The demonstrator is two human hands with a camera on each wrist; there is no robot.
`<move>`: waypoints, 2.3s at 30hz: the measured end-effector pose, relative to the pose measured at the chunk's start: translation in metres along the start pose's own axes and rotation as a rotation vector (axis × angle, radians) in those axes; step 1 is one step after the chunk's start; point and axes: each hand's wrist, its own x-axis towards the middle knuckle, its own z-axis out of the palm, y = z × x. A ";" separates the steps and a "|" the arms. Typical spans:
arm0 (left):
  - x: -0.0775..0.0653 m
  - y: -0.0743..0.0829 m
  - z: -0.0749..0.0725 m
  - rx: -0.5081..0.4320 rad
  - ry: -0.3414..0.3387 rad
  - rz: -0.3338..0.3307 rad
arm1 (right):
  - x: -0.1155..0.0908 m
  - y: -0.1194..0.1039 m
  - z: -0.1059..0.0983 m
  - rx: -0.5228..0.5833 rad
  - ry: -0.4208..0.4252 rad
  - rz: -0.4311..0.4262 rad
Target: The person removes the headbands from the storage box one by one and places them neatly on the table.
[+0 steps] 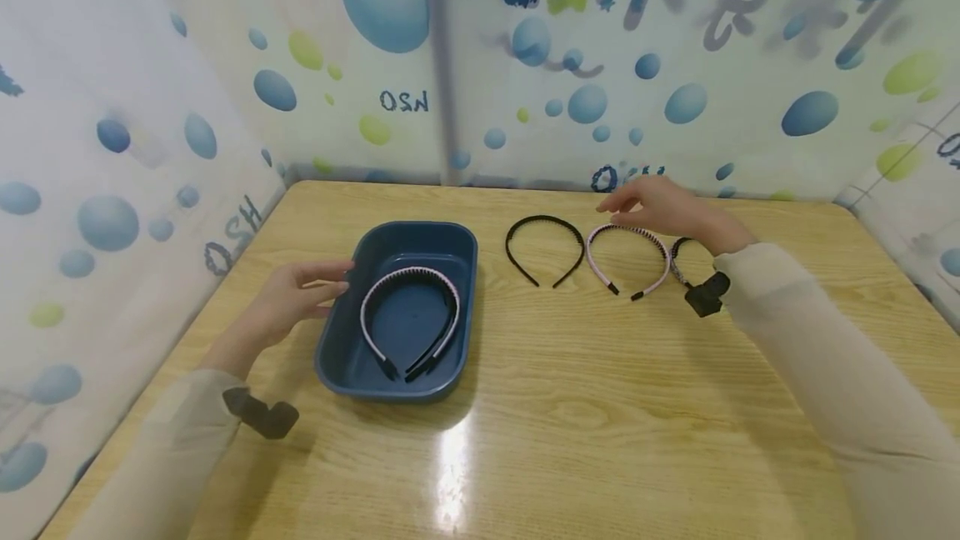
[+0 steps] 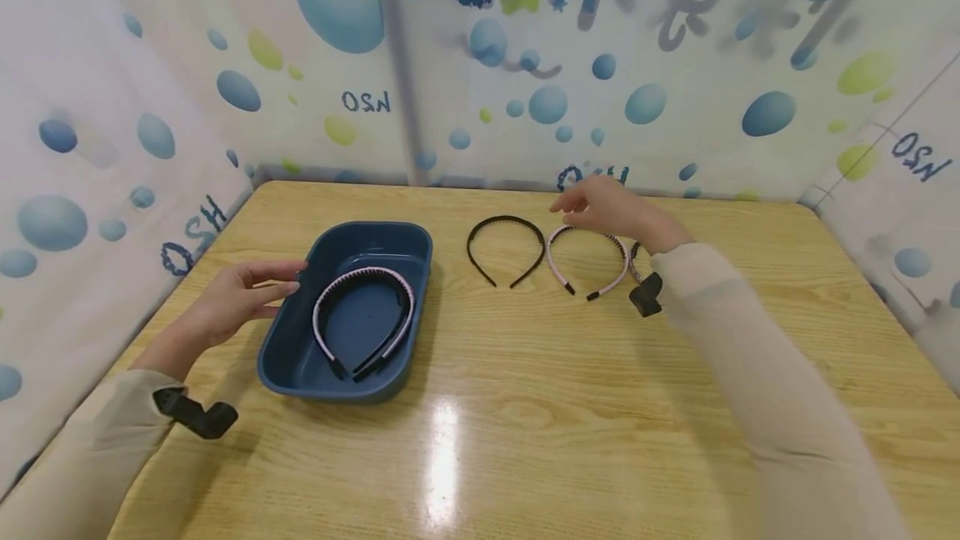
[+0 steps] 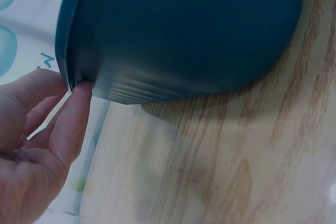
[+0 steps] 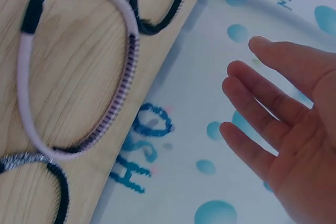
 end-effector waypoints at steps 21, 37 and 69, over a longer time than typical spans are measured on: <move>-0.001 -0.003 0.001 -0.012 -0.003 0.016 | 0.049 -0.051 0.035 0.130 -0.050 -0.189; 0.001 -0.005 0.002 -0.016 0.008 0.015 | 0.071 -0.087 0.049 0.088 -0.110 -0.212; -0.001 -0.003 0.002 -0.053 0.003 0.026 | 0.122 -0.146 0.074 0.074 -0.212 -0.288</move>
